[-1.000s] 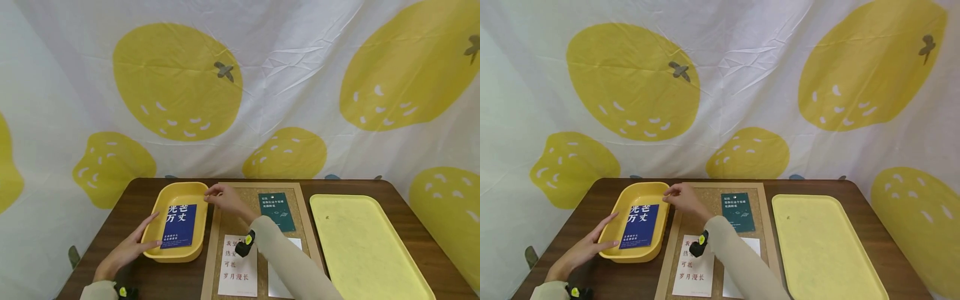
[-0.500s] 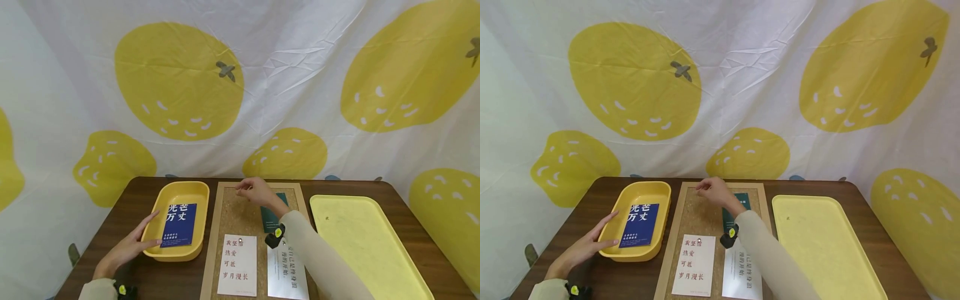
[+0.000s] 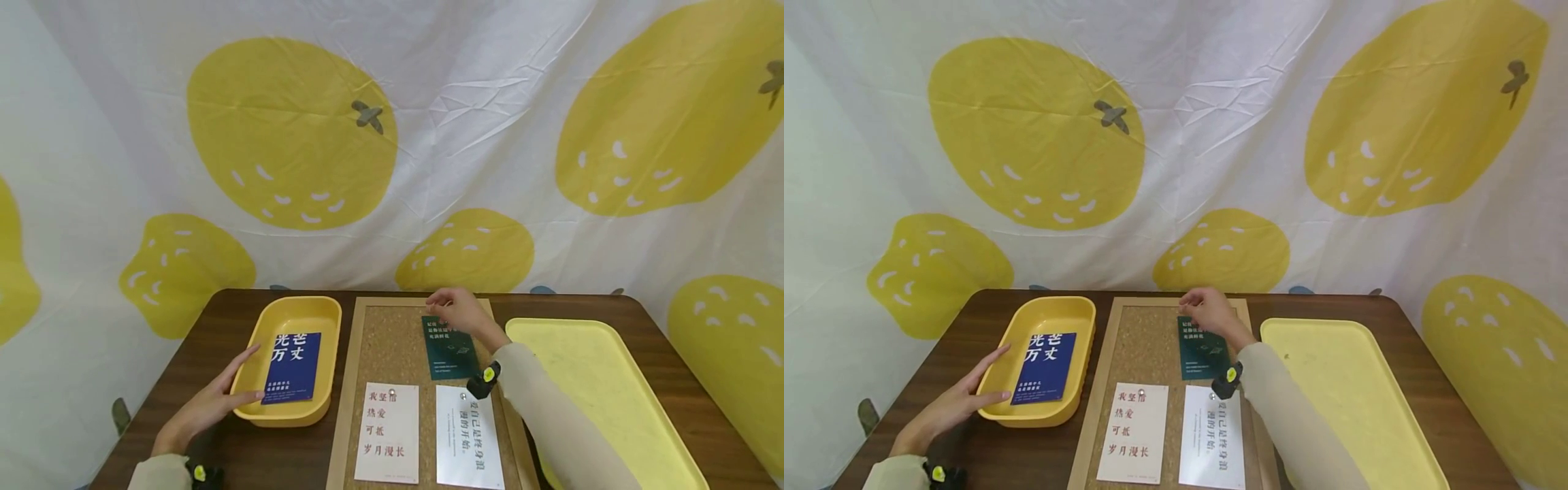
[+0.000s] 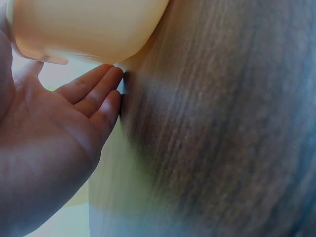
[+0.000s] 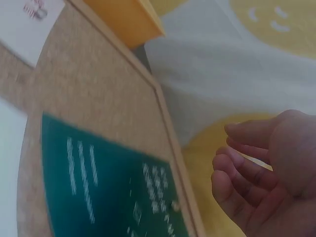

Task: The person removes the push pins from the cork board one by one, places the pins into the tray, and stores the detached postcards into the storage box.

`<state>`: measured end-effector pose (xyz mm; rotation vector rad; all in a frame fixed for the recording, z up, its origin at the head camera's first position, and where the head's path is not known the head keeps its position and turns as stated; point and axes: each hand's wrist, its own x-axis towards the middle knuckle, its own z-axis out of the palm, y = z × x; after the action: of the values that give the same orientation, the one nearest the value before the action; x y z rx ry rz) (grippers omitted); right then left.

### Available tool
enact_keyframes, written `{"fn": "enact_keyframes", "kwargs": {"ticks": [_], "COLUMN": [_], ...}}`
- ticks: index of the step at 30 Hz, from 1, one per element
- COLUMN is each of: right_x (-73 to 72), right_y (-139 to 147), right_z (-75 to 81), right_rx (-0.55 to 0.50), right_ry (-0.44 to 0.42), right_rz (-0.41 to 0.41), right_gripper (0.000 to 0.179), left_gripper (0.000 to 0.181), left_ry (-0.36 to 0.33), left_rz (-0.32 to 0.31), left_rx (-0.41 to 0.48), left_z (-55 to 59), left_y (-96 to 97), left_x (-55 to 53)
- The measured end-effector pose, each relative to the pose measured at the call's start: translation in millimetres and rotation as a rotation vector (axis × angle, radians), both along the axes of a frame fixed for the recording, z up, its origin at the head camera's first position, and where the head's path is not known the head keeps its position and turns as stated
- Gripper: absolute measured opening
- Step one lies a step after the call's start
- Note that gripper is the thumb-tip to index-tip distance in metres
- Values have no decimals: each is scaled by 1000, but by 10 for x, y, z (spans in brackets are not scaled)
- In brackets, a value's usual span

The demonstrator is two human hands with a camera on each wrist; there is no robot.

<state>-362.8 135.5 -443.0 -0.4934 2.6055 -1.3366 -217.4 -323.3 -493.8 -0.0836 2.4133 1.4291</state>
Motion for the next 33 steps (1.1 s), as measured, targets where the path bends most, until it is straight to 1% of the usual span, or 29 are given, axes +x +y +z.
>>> {"fn": "enact_keyframes", "kwargs": {"ticks": [4,8,14,20,27,33], "right_x": [-29,-77,-107,-129,-151,-171], "right_y": [120,207,269,297,315,317], "right_z": [-100,-229,-366,-486,-581,-620], "right_rx": [-2,7,4,-12,-47,-101], "right_ry": [-17,-13,-15,-65,-79,-97], "right_rz": [-50,-78,-115,-152,-168,-182], "right_gripper": [24,22,20,20,21,22], "left_gripper": [96,95,96,96,96,95], "left_ry": [5,7,-8,-3,12,19], "left_rz": [-2,-2,1,-1,-16,-23], "left_rx": [23,30,14,-5,-7,-28], "left_z": [-4,-3,-3,-11,-8,48], "left_y": [0,-2,-4,2,3,8], "left_x": [3,3,5,4,5,5]}}
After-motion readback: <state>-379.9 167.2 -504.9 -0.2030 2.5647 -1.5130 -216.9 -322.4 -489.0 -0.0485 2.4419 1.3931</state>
